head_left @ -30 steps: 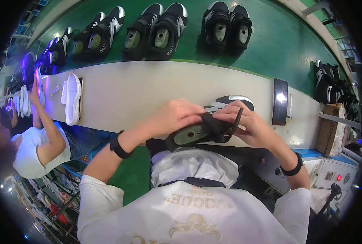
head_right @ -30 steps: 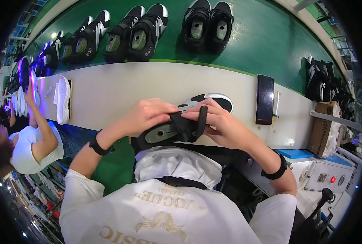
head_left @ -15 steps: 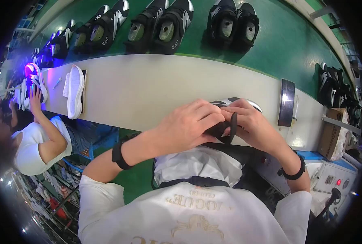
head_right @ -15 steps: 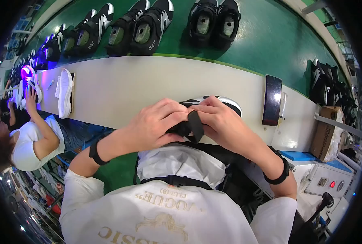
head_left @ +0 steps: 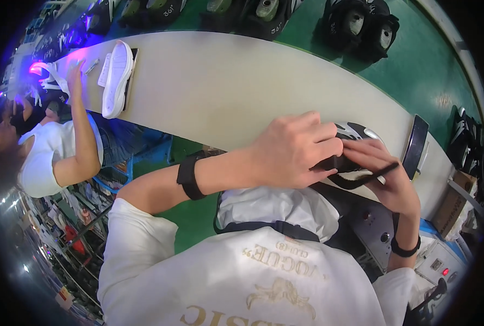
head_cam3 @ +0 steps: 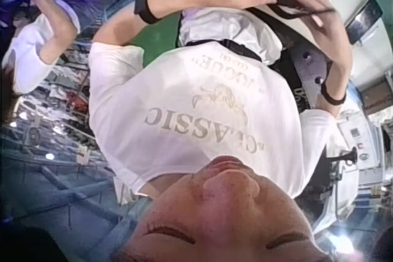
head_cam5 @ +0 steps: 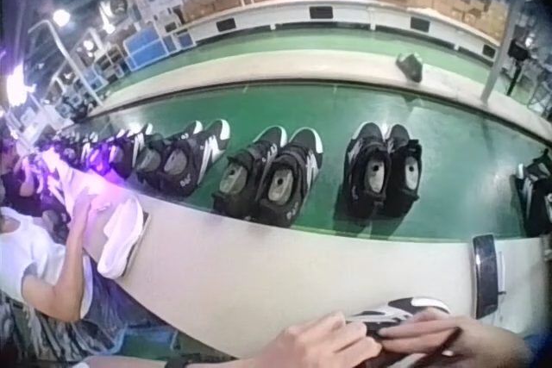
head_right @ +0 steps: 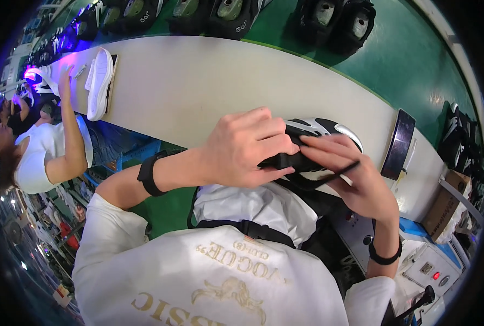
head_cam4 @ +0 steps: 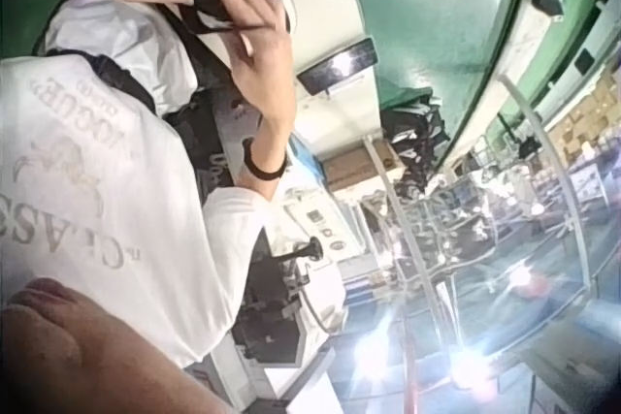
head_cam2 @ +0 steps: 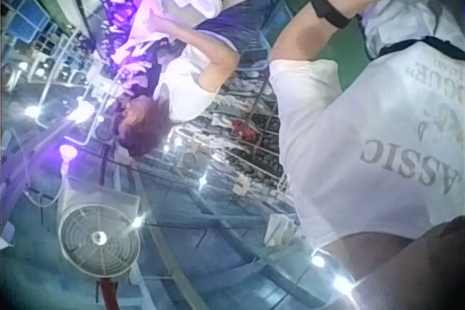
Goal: The worker inspects shoe components, adjusts them, and places completed shoes onto a conveyor belt in a factory setting.
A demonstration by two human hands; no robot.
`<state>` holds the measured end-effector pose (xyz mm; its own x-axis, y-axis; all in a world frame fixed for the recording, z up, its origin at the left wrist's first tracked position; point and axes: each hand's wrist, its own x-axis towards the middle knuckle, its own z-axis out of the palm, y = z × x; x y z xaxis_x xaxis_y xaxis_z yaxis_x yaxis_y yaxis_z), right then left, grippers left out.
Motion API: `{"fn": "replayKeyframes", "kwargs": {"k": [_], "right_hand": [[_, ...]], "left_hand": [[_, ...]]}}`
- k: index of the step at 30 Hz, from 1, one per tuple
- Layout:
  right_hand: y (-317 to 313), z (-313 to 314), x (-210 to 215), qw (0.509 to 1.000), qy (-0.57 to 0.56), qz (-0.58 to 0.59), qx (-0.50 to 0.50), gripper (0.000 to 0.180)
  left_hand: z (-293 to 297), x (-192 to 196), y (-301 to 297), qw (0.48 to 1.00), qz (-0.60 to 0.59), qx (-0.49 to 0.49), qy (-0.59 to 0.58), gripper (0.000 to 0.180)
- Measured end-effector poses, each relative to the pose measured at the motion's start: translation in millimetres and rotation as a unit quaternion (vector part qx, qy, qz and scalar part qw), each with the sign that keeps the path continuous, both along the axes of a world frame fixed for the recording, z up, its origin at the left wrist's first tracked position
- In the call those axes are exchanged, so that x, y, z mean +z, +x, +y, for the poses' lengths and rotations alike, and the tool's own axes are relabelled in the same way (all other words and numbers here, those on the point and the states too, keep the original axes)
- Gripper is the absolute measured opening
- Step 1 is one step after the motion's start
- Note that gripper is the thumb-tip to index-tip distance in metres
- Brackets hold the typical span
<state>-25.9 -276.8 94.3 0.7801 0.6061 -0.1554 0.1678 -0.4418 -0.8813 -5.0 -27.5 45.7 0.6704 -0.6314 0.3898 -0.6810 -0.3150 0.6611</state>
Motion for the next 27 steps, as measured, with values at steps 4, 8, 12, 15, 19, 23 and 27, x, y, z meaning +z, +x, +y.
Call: {"fn": "replayKeyframes", "kwargs": {"k": [4,8,12,15,19,23,27], "right_hand": [[-15.2,-13.1,14.0,0.995,0.052,0.062,-0.060,0.039],[-17.7,10.0,2.9,0.934,0.190,0.108,-0.282,0.017],[29.1,34.7,-10.4,0.940,0.098,0.162,-0.285,0.016],[54.6,63.6,-58.8,0.974,0.006,0.170,-0.152,0.025],[57.4,81.9,-65.0,0.983,0.026,0.130,-0.128,0.022],[63.8,87.6,-102.1,0.991,0.012,-0.030,-0.127,0.014],[101.9,-56.4,-76.9,0.902,-0.033,-0.281,-0.327,0.025]], "left_hand": [[-1.9,-2.7,4.0,0.998,-0.023,0.026,-0.044,0.030],[1.5,-4.1,6.1,0.997,-0.029,0.027,-0.064,0.028],[1.4,7.2,10.1,0.998,-0.047,-0.041,-0.017,0.026],[6.7,4.5,12.6,0.997,-0.034,-0.065,-0.029,0.027],[12.1,12.2,10.4,0.996,-0.010,-0.092,-0.001,0.025],[21.5,13.6,8.7,0.996,-0.022,-0.070,0.044,0.029],[64.4,15.6,-8.7,0.997,-0.004,0.054,0.062,0.030]]}}
